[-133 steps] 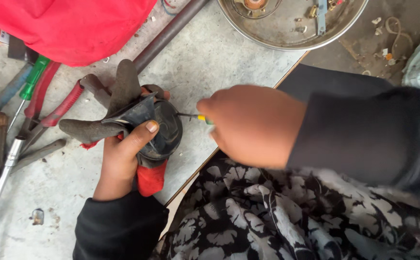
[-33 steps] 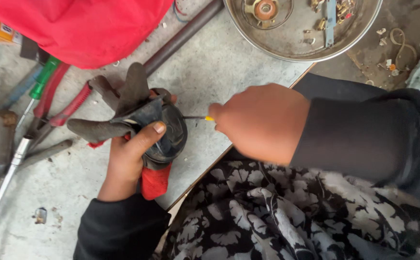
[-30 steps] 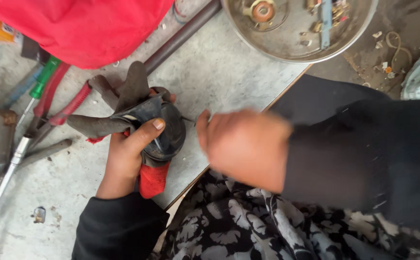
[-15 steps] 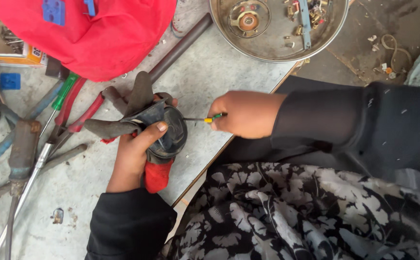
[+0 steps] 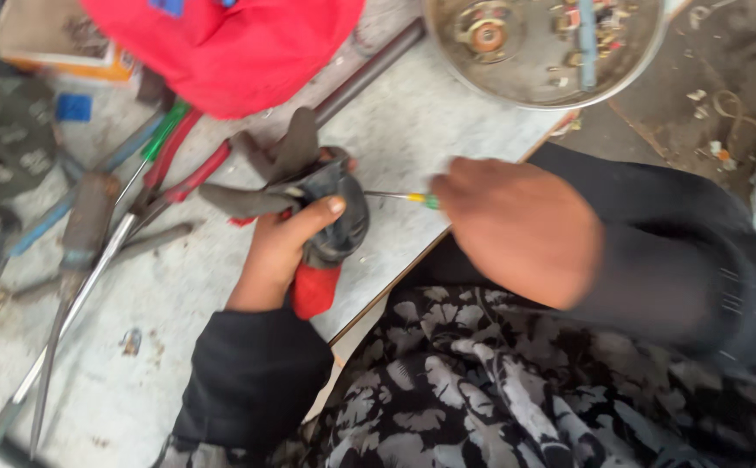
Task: The person disassembles a mechanical part, likely an automotive horn, using a screwdriver to remove screws and pliers to manipulate internal components on a cluttered workbench.
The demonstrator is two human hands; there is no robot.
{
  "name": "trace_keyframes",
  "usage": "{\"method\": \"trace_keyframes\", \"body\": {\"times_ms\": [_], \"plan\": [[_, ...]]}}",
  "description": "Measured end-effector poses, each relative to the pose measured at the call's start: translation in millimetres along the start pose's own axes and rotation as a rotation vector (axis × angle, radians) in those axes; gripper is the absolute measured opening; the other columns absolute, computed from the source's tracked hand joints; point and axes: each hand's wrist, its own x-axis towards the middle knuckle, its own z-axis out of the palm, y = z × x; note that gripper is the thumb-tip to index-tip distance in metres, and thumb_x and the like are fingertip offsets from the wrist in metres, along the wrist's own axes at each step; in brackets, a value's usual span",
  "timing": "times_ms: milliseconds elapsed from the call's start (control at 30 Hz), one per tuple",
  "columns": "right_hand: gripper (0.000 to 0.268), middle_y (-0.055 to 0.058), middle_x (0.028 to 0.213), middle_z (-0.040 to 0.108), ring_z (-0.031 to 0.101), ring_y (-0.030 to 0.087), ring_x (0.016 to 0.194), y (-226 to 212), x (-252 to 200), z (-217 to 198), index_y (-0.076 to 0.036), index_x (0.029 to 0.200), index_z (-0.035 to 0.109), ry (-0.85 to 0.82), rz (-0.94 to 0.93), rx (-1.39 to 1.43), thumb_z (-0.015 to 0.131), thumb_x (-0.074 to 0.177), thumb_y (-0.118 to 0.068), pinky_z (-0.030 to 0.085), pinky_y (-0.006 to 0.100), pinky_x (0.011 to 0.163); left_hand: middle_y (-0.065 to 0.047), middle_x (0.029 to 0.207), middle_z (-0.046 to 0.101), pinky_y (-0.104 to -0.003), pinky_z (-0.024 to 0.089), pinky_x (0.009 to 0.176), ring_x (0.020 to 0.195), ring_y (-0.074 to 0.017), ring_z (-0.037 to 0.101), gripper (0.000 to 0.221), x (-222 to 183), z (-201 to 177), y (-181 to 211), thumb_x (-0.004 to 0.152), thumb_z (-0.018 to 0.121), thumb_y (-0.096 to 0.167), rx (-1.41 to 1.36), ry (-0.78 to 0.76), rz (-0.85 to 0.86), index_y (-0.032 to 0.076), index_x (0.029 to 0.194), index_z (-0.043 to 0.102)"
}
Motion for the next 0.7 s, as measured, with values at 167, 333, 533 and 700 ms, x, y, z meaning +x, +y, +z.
{"method": "trace_keyframes", "body": {"times_ms": [167,333,533,700], "plan": [[0.032,0.013,0.091,0.074,0.072,0.032,0.078,-1,-40,-6,-0.008,0.119,0.068,-0.258,0.319,0.505,0.065,0.092,-0.025,0.055,0.038,0.067,-0.01,0.133,0.062,-0.036,0.045,0.113,0.13,-0.0224,0.058,0.053,-2,2,1,0.086,0.074,0.006,-0.005,-0.046,0.057,0.002,0.135,0.055],[0.032,0.011,0.082,0.075,0.072,0.023,0.068,-7,-54,24,-0.007,0.12,0.07,-0.342,0.448,0.833,0.064,0.094,-0.025,0.053,0.033,0.062,-0.007,0.134,0.063,-0.034,0.044,0.113,0.128,-0.0183,0.057,0.052,-7,3,5,0.087,0.076,0.009,0.095,-0.066,0.019,0.002,0.135,0.056],[0.03,0.009,0.067,0.068,0.054,0.012,0.054,-10,-42,36,-0.006,0.116,0.071,-0.422,0.573,0.86,0.065,0.092,-0.024,0.047,0.031,0.054,-0.003,0.126,0.062,-0.031,0.047,0.105,0.119,-0.0149,0.057,0.056,-7,-1,-3,0.087,0.081,0.016,0.194,-0.065,-0.005,0.005,0.138,0.059],[0.036,0.01,0.071,0.07,0.051,0.012,0.059,-13,-36,43,-0.007,0.123,0.07,-0.471,0.68,0.865,0.067,0.094,-0.027,0.046,0.033,0.055,-0.002,0.124,0.064,-0.031,0.05,0.103,0.116,-0.0149,0.059,0.056,-5,-3,-4,0.09,0.082,0.022,0.228,-0.113,0.09,0.005,0.138,0.059]]}}
